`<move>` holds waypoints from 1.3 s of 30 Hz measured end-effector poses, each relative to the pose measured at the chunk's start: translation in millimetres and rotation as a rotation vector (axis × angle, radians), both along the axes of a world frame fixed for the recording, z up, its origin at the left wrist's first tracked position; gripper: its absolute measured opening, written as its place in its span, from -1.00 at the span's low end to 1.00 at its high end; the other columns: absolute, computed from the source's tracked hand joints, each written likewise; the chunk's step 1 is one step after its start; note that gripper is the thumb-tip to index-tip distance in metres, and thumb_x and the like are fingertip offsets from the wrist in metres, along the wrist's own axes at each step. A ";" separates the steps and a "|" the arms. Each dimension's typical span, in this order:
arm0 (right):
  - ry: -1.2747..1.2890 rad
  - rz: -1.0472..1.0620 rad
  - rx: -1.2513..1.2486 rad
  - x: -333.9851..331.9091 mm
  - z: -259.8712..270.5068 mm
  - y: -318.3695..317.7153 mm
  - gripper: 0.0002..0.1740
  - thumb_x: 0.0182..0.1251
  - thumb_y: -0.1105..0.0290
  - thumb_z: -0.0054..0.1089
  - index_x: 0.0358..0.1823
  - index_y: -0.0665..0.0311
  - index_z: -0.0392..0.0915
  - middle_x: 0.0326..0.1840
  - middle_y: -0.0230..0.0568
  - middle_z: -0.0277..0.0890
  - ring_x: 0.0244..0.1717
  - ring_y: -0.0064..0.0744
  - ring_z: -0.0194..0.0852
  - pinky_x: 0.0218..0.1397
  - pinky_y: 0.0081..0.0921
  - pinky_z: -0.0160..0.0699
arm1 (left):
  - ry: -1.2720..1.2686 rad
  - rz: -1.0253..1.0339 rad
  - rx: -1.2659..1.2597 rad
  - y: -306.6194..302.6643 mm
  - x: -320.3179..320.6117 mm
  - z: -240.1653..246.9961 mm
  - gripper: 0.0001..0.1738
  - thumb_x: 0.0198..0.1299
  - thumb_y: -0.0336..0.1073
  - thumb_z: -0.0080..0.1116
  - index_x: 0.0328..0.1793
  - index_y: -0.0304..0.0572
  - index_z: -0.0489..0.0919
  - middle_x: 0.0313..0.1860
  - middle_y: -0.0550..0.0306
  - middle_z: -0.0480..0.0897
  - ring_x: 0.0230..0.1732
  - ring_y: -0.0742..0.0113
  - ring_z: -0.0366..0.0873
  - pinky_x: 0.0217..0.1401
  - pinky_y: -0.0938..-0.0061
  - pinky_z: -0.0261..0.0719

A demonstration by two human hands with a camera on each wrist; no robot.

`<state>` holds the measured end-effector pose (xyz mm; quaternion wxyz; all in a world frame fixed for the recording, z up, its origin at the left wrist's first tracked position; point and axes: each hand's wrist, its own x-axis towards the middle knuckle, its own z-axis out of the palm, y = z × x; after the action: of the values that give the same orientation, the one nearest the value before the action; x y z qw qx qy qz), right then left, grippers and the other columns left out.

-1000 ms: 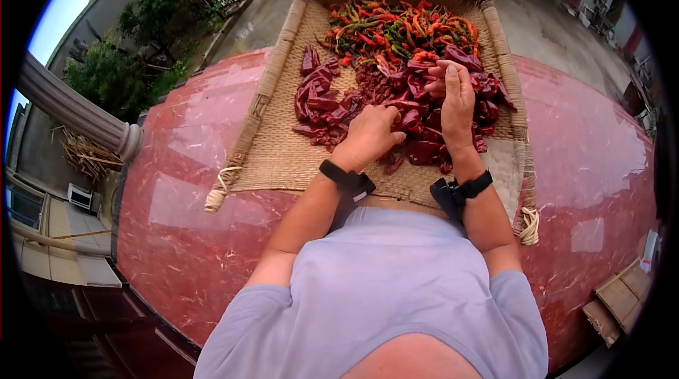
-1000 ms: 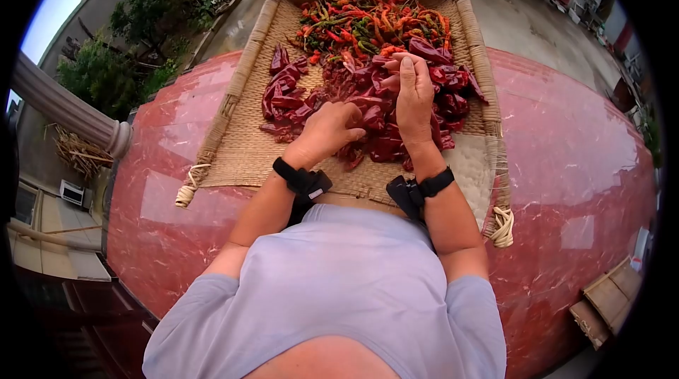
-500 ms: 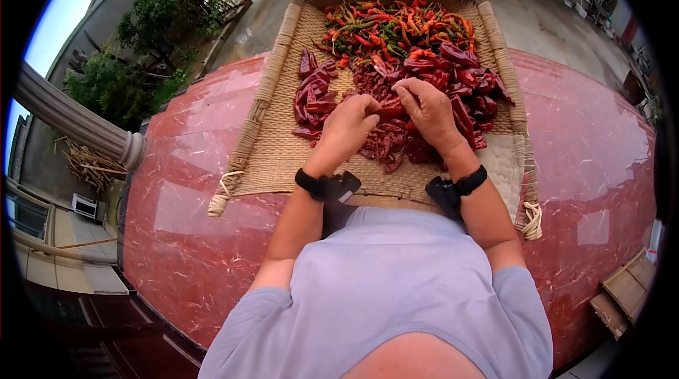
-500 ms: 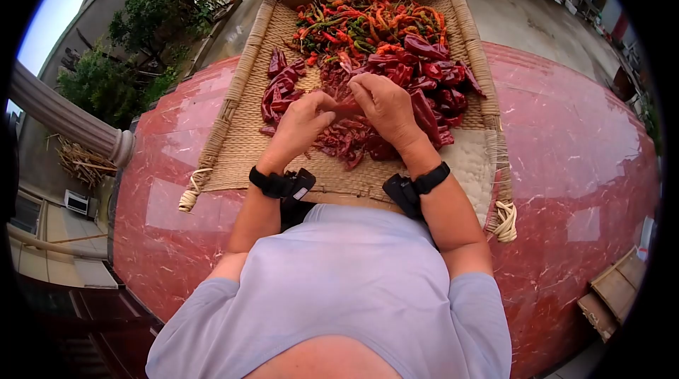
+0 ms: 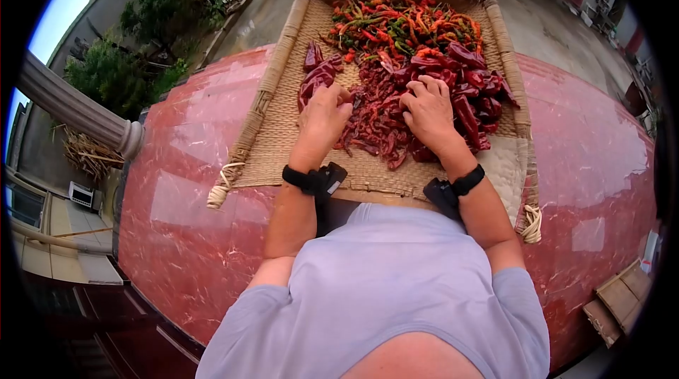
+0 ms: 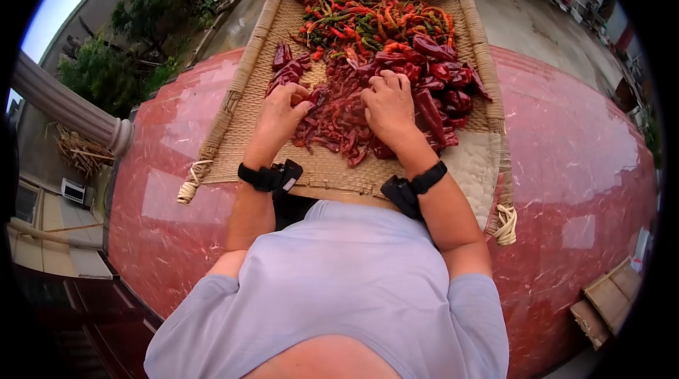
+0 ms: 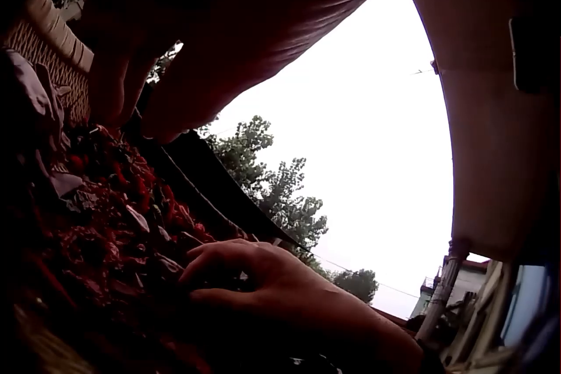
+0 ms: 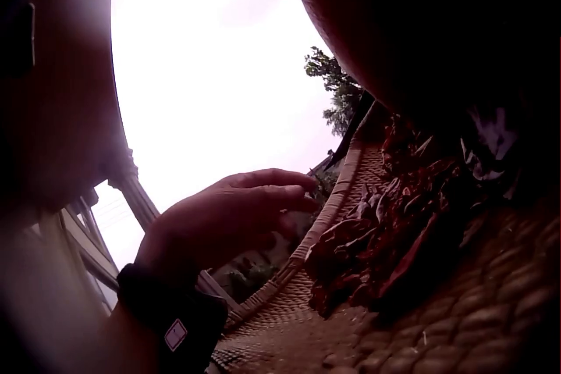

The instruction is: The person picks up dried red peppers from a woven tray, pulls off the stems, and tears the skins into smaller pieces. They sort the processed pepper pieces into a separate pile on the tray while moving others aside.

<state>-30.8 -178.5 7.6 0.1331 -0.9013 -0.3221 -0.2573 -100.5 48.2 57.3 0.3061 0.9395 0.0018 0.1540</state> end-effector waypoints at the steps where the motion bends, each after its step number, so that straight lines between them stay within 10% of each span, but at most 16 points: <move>1: 0.004 0.001 0.020 1.8 -0.5 0.1 -0.76 0.02 0.34 0.42 -0.22 0.12 0.72 0.22 -0.17 0.50 0.42 -0.09 0.22 0.48 -0.05 0.04 | 0.029 -0.061 -0.029 -7.2 -1.2 1.7 -0.69 0.18 -0.30 0.26 0.03 -0.25 0.61 -0.08 -0.07 0.63 -0.06 0.05 0.64 0.00 0.26 0.59; 19: -0.054 0.034 0.104 0.7 1.2 -0.7 -0.84 0.11 0.38 0.34 -0.25 0.17 0.70 0.10 -0.24 0.59 0.37 -0.09 0.31 0.44 -0.10 0.13 | -0.066 -0.107 0.031 -38.6 6.7 -24.2 -0.64 0.21 -0.24 0.29 0.09 -0.21 0.60 -0.18 -0.02 0.63 -0.14 0.08 0.64 -0.06 0.25 0.59; 25: 0.036 0.263 0.352 -7.1 21.9 4.4 -0.85 0.19 0.31 0.36 -0.24 0.13 0.70 0.14 -0.25 0.56 0.38 -0.10 0.29 0.46 -0.09 0.11 | 0.222 -0.179 -0.557 -42.0 9.2 -6.8 -0.65 0.33 -0.19 0.26 0.10 -0.28 0.59 -0.25 0.02 0.70 -0.29 0.27 0.62 -0.20 0.41 0.57; 30: -0.046 -0.061 0.057 -1.8 16.7 -4.7 -0.86 0.20 0.31 0.36 -0.24 0.14 0.72 0.30 -0.18 0.41 0.52 -0.05 0.07 0.57 0.05 -0.14 | 0.018 0.125 0.000 0.4 9.6 0.5 -0.62 0.32 -0.12 0.24 0.06 -0.28 0.59 -0.31 -0.04 0.67 -0.32 0.13 0.61 -0.20 0.31 0.53; 39: 0.073 -0.222 -0.180 -1.4 14.3 0.5 -0.73 0.10 0.31 0.44 -0.13 0.12 0.69 0.29 -0.21 0.43 0.52 -0.06 0.08 0.60 0.11 -0.21 | -0.103 0.233 0.088 31.1 9.0 -15.1 -0.42 0.21 -0.21 0.32 0.32 -0.28 0.49 -0.44 0.01 0.59 -0.35 0.13 0.59 -0.23 0.29 0.51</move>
<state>-32.2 -177.9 21.9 0.0340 -0.9485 -0.2370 -0.2075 -91.4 79.3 42.2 0.2441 0.9363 0.0886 0.2363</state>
